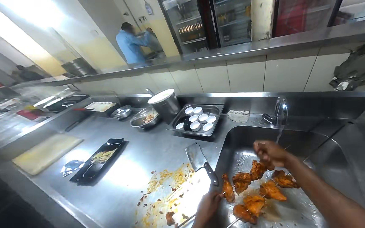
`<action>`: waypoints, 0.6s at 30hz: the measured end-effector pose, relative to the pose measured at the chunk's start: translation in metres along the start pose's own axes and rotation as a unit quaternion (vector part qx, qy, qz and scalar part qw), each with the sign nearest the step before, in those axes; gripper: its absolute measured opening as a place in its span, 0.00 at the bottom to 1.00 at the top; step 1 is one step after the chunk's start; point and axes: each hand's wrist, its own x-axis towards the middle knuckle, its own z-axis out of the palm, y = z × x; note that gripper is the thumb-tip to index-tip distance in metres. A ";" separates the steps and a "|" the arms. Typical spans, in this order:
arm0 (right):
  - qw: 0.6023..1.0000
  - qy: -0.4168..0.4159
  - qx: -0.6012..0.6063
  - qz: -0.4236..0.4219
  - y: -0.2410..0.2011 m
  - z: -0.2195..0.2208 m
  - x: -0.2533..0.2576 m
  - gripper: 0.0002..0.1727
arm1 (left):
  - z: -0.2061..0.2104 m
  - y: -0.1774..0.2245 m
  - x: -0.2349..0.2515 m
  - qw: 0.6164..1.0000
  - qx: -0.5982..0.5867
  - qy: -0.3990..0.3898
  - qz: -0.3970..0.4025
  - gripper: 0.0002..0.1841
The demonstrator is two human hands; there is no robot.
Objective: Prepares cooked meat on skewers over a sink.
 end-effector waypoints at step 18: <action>0.819 0.297 0.483 -0.095 -0.009 -0.073 0.055 0.15 | 0.002 0.001 -0.005 1.000 0.004 0.028 -0.004 0.17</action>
